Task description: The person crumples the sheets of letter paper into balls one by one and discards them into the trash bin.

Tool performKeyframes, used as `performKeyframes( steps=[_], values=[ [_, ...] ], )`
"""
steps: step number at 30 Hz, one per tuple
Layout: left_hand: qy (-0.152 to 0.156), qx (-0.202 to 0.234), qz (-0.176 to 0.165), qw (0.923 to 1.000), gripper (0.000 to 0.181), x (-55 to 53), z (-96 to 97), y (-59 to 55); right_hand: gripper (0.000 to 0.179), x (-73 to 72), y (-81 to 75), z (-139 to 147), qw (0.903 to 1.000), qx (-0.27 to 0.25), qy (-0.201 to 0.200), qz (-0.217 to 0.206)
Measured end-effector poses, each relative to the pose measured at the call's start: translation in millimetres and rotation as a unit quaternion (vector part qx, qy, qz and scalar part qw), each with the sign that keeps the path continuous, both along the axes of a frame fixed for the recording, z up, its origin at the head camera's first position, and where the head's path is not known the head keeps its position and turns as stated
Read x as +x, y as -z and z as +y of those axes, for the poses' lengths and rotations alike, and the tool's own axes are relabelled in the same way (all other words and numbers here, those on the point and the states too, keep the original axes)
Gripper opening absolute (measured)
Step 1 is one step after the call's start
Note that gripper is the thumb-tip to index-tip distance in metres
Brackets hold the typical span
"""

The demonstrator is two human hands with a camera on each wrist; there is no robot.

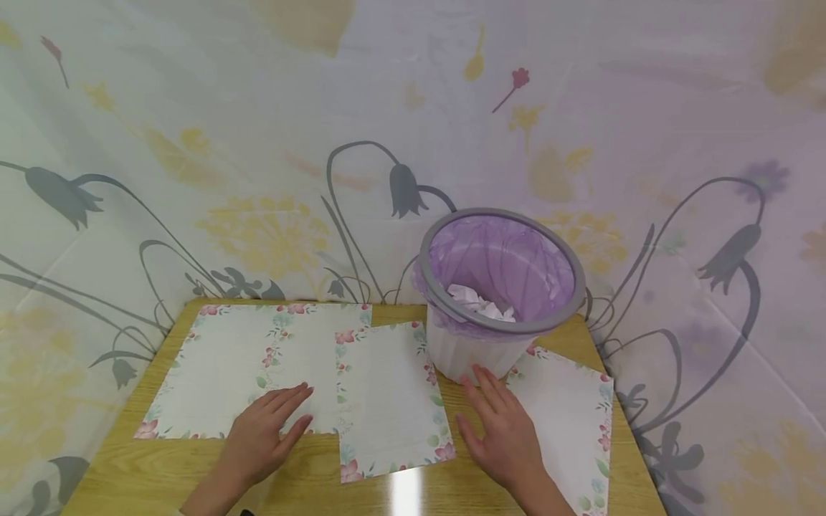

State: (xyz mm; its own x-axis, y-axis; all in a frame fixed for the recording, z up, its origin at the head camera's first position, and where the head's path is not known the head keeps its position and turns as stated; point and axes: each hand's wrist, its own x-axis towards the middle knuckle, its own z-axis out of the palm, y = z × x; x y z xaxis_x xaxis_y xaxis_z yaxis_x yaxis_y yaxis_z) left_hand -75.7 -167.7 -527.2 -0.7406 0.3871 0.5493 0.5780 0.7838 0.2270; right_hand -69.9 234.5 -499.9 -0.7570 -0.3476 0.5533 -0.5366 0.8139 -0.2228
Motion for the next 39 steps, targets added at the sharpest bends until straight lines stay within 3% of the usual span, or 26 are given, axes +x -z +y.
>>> performKeyframes(
  steps=[7, 11, 17, 20, 25, 29, 31, 34, 37, 39],
  values=[
    [-0.005, 0.022, -0.017, 0.9996, 0.028, -3.9, 12.8, 9.3, 0.055, -4.2, 10.3, 0, 0.9977, -0.059, 0.032, -0.007],
    [-0.004, 0.043, -0.025, 0.9988, 0.027, -8.0, 17.8, 17.2, 0.048, -7.7, 19.1, -1, 0.9932, -0.1, 0.051, -0.032],
    [-0.024, 0.058, -0.048, 0.9969, 0.032, -12.4, 27.1, 29.0, 0.033, -10.1, 36.2, -7, 0.9766, -0.181, 0.066, -0.096],
    [-0.043, 0.068, -0.085, 0.9931, 0.034, -13.4, 31.1, 33.0, 0.03, -11.3, 47.3, -12, 0.9657, -0.214, 0.074, -0.127],
    [-0.071, 0.086, -0.164, 0.9802, 0.036, -15.7, 36.6, 38.8, 0.026, -14.2, 68.1, -23, 0.9525, -0.25, 0.07, -0.159],
    [-0.075, 0.095, -0.205, 0.9712, 0.04, -18.8, 41.4, 49.7, 0.023, -15.2, 81.7, -30, 0.9411, -0.274, 0.081, -0.181],
    [-0.073, 0.103, -0.212, 0.969, 0.042, -20.4, 44.1, 56.9, 0.023, -15.3, 88.0, -33, 0.9327, -0.286, 0.093, -0.2],
    [-0.061, 0.122, -0.197, 0.9709, 0.044, -23.0, 48.0, 67.2, 0.025, -15.6, 96.5, -38, 0.9219, -0.308, 0.097, -0.215],
    [-0.042, 0.137, -0.175, 0.9742, 0.046, -25.0, 51.0, 76.0, 0.028, -16.8, 105.5, -43, 0.9193, -0.324, 0.08, -0.208],
    [-0.028, 0.142, -0.17, 0.9748, 0.047, -25.7, 52.6, 79.8, 0.031, -18.0, 110.9, -45, 0.9234, -0.325, 0.07, -0.193]
  ],
)
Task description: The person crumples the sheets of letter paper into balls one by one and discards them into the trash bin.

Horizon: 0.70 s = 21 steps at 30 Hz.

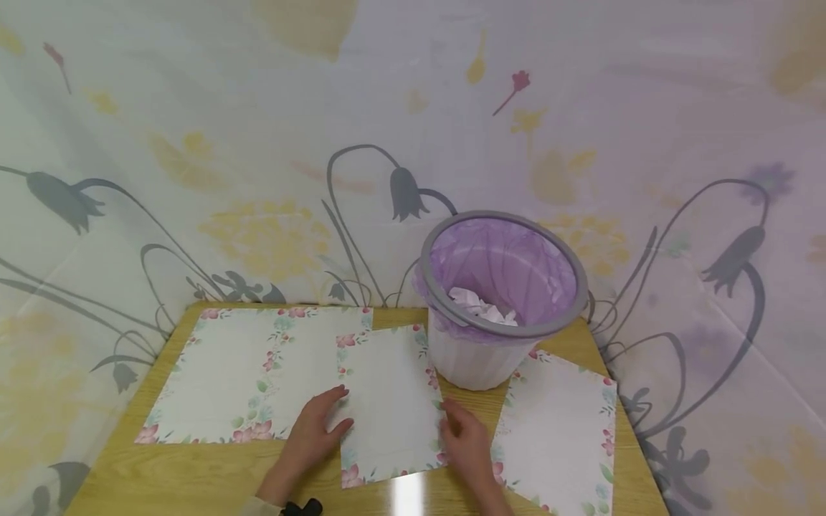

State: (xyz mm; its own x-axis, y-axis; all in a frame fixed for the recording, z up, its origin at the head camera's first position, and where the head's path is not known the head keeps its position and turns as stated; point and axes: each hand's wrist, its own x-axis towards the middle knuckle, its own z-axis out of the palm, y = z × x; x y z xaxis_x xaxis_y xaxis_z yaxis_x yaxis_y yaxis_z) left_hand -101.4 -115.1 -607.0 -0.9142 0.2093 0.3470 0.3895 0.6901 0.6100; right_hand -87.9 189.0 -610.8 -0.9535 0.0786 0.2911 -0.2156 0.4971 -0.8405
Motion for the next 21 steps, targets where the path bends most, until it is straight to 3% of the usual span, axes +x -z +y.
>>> performKeyframes(
  steps=[6, 13, 21],
  values=[
    [0.015, 0.005, -0.017, 0.9997, 0.054, -1.2, 3.9, 4.0, 0.04, -0.3, 9.2, -1, 0.9993, 0.036, 0.003, 0.001],
    [0.01, -0.004, -0.051, 0.9986, 0.062, -0.4, 2.8, 9.6, 0.046, 4.1, 17.3, -5, 0.9945, 0.1, -0.029, -0.005],
    [0.001, 0.002, -0.067, 0.9977, 0.062, 0.9, 3.9, 15.2, 0.046, 4.9, 14.6, -8, 0.9913, 0.126, -0.037, -0.005]
  ],
)
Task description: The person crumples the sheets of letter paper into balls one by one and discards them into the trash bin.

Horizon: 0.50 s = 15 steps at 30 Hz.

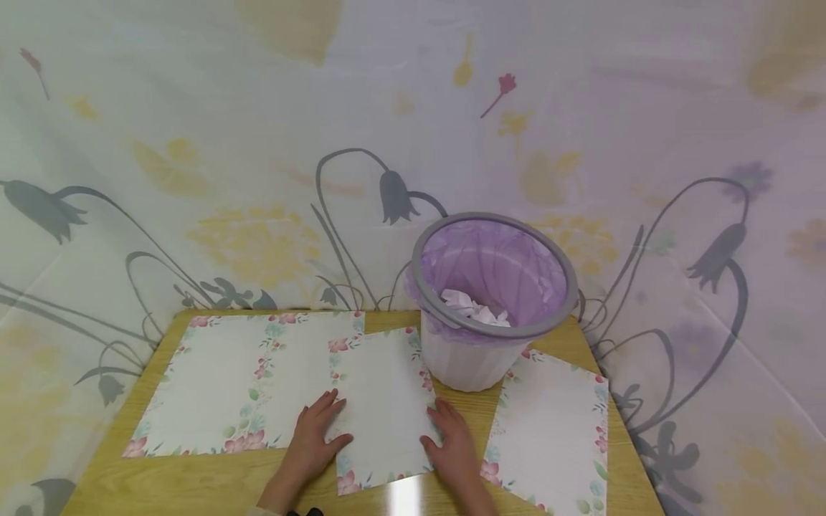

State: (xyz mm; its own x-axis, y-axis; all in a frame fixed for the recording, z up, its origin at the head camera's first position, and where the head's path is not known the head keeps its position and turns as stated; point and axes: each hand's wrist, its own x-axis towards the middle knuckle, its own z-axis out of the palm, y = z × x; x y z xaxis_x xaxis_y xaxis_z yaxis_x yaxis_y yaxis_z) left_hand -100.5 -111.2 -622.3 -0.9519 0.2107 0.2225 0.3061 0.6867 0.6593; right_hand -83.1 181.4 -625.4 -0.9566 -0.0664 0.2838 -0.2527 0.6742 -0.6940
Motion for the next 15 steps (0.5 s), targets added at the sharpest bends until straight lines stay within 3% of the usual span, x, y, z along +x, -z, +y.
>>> performKeyframes(
  steps=[7, 15],
  values=[
    [0.0, 0.002, -0.006, 1.0, 0.067, 0.2, 0.1, 0.4, 0.049, -0.5, -1.9, -1.4, 0.9985, 0.012, 0.012, -0.052],
    [-0.007, -0.049, -0.008, 0.9988, 0.074, 0.7, 0.2, -3.1, 0.048, 0.6, -8.7, -5.4, 0.9986, 0.036, 0.028, -0.027]
  ],
)
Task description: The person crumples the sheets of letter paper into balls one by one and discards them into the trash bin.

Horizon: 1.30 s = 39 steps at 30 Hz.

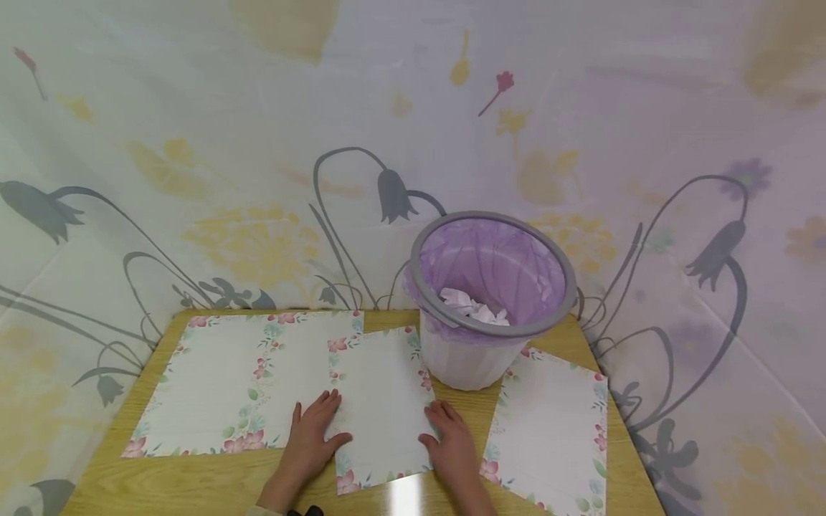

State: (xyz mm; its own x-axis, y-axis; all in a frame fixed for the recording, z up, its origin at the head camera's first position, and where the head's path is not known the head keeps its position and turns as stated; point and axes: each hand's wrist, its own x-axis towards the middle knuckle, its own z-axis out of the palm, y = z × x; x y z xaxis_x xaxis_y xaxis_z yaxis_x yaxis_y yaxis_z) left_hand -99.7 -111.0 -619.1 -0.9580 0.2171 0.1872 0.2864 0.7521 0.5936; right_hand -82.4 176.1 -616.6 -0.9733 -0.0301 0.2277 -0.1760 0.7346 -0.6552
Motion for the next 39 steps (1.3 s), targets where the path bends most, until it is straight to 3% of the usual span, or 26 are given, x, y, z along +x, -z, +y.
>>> performKeyframes(
  steps=[5, 9, 12, 18, 21, 28, 32, 35, 39],
  values=[
    [-0.007, -0.021, -0.007, 0.9997, 0.075, -0.8, -0.7, -3.7, 0.044, 1.9, -1.8, -6, 0.9993, -0.019, 0.018, -0.025],
    [0.009, -0.011, -0.014, 0.9998, 0.072, -0.4, -0.7, -7.1, 0.038, 2.0, -1.5, -11, 0.998, -0.052, 0.031, -0.017],
    [0.012, 0.013, -0.021, 0.9996, 0.07, 0.5, -0.7, -9.8, 0.035, 2.1, -4.0, -13, 0.9949, -0.089, 0.047, -0.004],
    [-0.026, 0.072, -0.016, 0.997, 0.073, -1.7, -3.5, -15.4, 0.028, 1.3, -12.9, -15, 0.984, -0.158, 0.081, -0.014],
    [-0.042, 0.104, -0.009, 0.9936, 0.077, -4.7, -6.1, -20.1, 0.027, 1.2, -18.6, -12, 0.9768, -0.199, 0.075, -0.023],
    [-0.063, 0.198, -0.047, 0.977, 0.083, -8.8, -10.6, -37.1, 0.021, 1.6, -31.3, -5, 0.9645, -0.255, 0.042, -0.056],
    [-0.061, 0.203, -0.016, 0.9772, 0.084, -11.0, -14.0, -45.1, 0.016, 3.2, -37.9, -7, 0.9622, -0.261, 0.029, -0.071],
    [-0.06, 0.187, 0.028, 0.9802, 0.087, -12.3, -16.6, -51.3, 0.016, 5.5, -45.7, -11, 0.9613, -0.266, 0.017, -0.068],
    [-0.069, 0.182, 0.083, 0.9775, 0.099, -13.5, -19.6, -58.3, 0.017, 7.7, -56.3, -15, 0.9634, -0.259, -0.006, -0.069]
  ],
)
